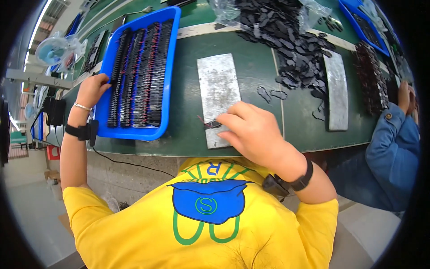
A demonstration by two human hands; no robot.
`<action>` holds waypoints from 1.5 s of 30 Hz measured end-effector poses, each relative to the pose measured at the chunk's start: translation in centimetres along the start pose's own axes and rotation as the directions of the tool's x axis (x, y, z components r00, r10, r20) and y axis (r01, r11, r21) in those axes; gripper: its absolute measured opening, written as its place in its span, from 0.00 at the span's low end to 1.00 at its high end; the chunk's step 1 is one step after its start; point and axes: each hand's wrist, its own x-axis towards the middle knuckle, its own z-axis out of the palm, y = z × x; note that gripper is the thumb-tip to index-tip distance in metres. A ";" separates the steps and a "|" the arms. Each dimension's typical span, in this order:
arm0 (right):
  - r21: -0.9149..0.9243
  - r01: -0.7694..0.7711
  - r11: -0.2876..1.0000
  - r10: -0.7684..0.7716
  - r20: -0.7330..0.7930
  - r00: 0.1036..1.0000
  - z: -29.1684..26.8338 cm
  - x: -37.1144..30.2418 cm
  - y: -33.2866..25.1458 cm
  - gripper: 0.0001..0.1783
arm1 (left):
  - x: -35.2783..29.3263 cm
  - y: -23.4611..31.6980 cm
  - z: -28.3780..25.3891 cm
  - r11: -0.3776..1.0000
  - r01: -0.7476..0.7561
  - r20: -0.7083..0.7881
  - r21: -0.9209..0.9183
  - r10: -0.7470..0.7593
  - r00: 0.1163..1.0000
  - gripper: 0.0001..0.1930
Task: The person picks up a speaker from a blue tray and a plastic casing from a pile, then presses the speaker into the casing by hand. They place the assembled unit onto a metal plate and repeat the process until the plate is full.
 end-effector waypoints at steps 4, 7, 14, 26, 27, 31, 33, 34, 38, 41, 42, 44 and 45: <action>-0.087 -0.018 0.996 0.032 0.165 0.986 0.9 0.6 0.3 0.15 | -2.1 4.6 -3.3 0.954 -0.057 -0.124 -0.294 0.022 0.992 0.09; -0.098 -0.013 0.995 0.028 0.150 0.988 1.4 0.2 0.9 0.15 | -5.5 11.1 -6.1 0.782 -0.183 -0.114 -0.596 0.143 0.983 0.10; 0.026 0.049 0.998 -0.050 0.043 0.998 0.0 0.0 -0.9 0.16 | -9.0 21.7 -1.7 0.107 0.120 0.148 -0.987 0.316 0.937 0.12; 0.093 0.087 0.992 -0.081 -0.067 0.994 -0.6 -2.7 -1.7 0.16 | -5.7 25.5 0.6 -0.326 0.409 0.306 -0.852 0.323 0.896 0.07; 0.085 0.089 0.992 -0.083 -0.070 0.994 -0.6 -2.9 -1.7 0.16 | -5.7 25.7 0.7 -0.338 0.412 0.309 -0.846 0.318 0.896 0.06; 0.091 0.055 0.994 -0.048 -0.075 0.996 -0.5 -3.8 -1.9 0.16 | -6.1 26.3 1.1 -0.334 0.379 0.281 -0.863 0.306 0.910 0.06; 0.100 0.041 0.994 -0.033 -0.075 0.997 -0.3 -4.0 -1.9 0.16 | -6.3 26.5 1.0 -0.316 0.360 0.267 -0.878 0.301 0.915 0.07; 0.103 0.032 0.994 -0.024 -0.073 0.997 -0.4 -4.1 -1.9 0.16 | -6.4 26.6 1.0 -0.299 0.341 0.252 -0.891 0.298 0.921 0.07; 0.114 0.007 0.993 0.001 -0.070 0.998 -0.2 -4.5 -2.2 0.16 | -6.8 26.8 1.6 -0.084 0.062 0.039 -0.995 0.253 0.967 0.07; 0.121 -0.004 0.993 0.013 -0.076 0.997 -0.1 -4.9 -2.3 0.16 | -6.9 27.1 1.5 0.136 -0.228 -0.193 -0.964 0.232 0.953 0.07; 0.121 0.000 0.993 0.009 -0.075 0.997 0.0 -5.1 -2.3 0.16 | -6.9 27.3 1.4 0.250 -0.373 -0.320 -0.893 0.229 0.919 0.06; 0.120 0.007 0.993 0.002 -0.075 0.997 0.0 -5.3 -2.2 0.16 | -7.0 27.4 1.4 0.359 -0.502 -0.440 -0.787 0.245 0.864 0.06; 0.119 0.006 0.993 0.003 -0.078 0.997 0.0 -5.4 -2.2 0.16 | -7.1 27.4 1.6 0.332 -0.504 -0.445 -0.798 0.240 0.863 0.06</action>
